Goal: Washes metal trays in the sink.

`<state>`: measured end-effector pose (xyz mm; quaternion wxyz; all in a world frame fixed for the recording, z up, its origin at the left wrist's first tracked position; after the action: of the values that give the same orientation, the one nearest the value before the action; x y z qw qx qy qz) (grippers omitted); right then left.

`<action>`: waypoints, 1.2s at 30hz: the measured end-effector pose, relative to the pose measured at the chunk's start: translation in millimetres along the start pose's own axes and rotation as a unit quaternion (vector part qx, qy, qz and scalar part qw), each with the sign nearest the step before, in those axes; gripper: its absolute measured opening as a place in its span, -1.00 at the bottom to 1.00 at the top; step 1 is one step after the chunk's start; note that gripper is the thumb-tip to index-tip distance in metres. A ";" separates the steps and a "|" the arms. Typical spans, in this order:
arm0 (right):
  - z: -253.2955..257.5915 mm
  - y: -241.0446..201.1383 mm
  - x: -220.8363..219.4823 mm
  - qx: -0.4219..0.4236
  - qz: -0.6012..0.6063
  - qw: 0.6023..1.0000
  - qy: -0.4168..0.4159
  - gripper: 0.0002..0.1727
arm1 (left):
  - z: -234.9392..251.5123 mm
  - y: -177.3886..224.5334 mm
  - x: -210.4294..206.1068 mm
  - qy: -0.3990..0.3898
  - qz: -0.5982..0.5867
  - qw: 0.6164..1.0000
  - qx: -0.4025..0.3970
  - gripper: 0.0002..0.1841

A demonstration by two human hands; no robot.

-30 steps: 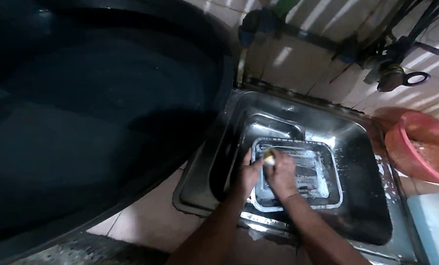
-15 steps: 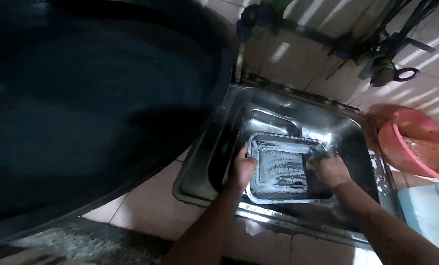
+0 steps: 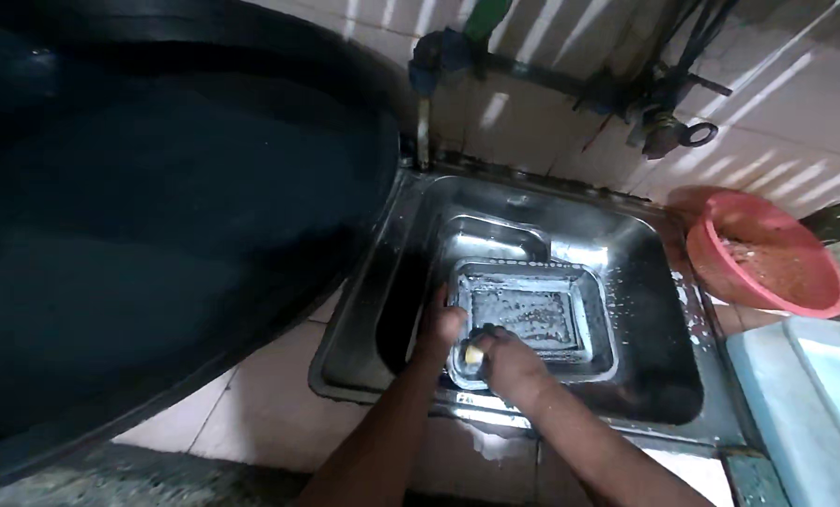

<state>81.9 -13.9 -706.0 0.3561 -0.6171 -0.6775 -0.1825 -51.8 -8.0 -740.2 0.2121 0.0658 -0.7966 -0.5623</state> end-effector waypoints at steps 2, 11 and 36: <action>11.9 21.5 11.3 0.004 0.020 0.999 0.049 -0.53 | 0.8 -2.8 0.6 -0.005 0.011 1.000 0.008 -0.18; 46.6 60.0 51.8 -0.091 0.142 0.949 0.268 -0.44 | -0.5 -7.4 -4.7 0.007 -0.028 0.999 0.045 -0.16; 55.1 142.5 112.3 -0.054 -0.296 0.937 0.180 -0.66 | -2.9 5.3 -0.5 0.016 -0.092 0.995 -0.023 -0.25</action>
<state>207.2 127.7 -691.3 0.3681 -0.3636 -0.7436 -0.4234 -49.4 -8.5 -734.6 0.1738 0.1431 -0.7705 -0.5963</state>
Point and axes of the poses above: each hand's wrist, its own z-axis towards the middle knuckle, its own x-axis out of the back of the hand, y = z × x, the point moved 10 cm from there along z, towards the middle knuckle, and after that the axes turned 14 degrees about -x, right-handed, at the moved point
